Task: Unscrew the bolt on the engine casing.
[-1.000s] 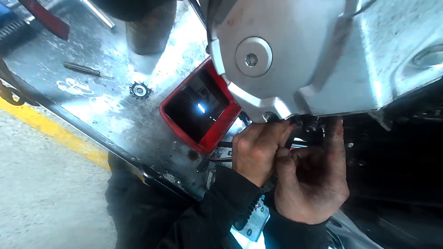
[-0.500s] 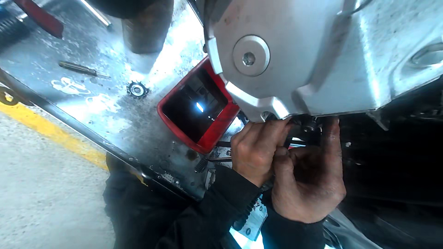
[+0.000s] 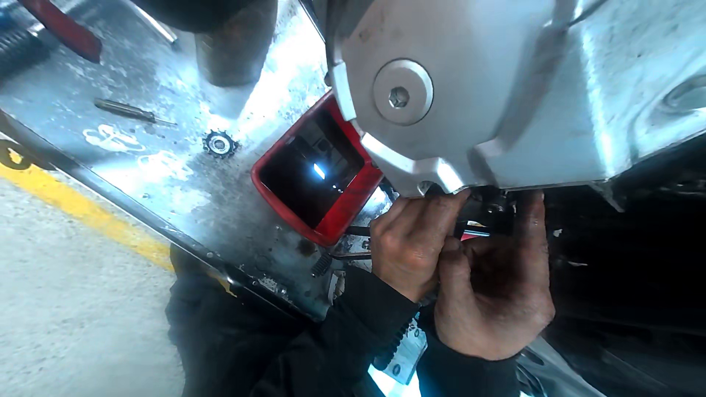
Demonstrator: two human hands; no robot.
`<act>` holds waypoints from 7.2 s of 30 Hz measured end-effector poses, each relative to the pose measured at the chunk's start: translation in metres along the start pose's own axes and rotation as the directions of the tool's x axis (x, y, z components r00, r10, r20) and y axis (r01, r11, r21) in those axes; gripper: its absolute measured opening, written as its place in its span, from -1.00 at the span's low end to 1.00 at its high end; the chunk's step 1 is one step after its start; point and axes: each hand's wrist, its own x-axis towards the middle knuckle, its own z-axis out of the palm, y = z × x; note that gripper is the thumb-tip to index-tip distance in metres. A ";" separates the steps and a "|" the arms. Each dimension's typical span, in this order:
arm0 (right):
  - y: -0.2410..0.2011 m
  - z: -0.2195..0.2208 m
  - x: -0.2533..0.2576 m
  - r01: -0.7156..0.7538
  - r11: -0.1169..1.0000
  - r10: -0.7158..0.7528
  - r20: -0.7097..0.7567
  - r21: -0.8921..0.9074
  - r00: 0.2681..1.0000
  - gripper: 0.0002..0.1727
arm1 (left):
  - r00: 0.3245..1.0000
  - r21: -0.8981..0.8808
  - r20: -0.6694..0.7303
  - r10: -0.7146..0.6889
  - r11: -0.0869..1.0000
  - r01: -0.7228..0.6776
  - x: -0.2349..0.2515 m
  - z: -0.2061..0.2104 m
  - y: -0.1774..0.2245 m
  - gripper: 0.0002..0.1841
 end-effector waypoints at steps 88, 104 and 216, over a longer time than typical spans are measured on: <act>0.000 0.001 -0.001 -0.002 1.000 0.001 -0.045 -0.027 0.999 -0.17 | 0.987 0.139 0.094 0.131 0.980 -0.144 0.001 -0.005 -0.007 -0.87; -0.001 0.002 -0.001 -0.026 1.000 0.025 -0.048 -0.010 0.999 -0.18 | 0.992 0.149 0.103 0.072 0.985 -0.087 0.000 -0.007 -0.010 -0.85; 0.117 -0.082 -0.222 -0.666 0.689 0.134 0.853 0.286 0.505 -0.30 | 0.974 0.440 0.162 0.159 0.872 -0.216 0.030 0.010 0.071 -0.84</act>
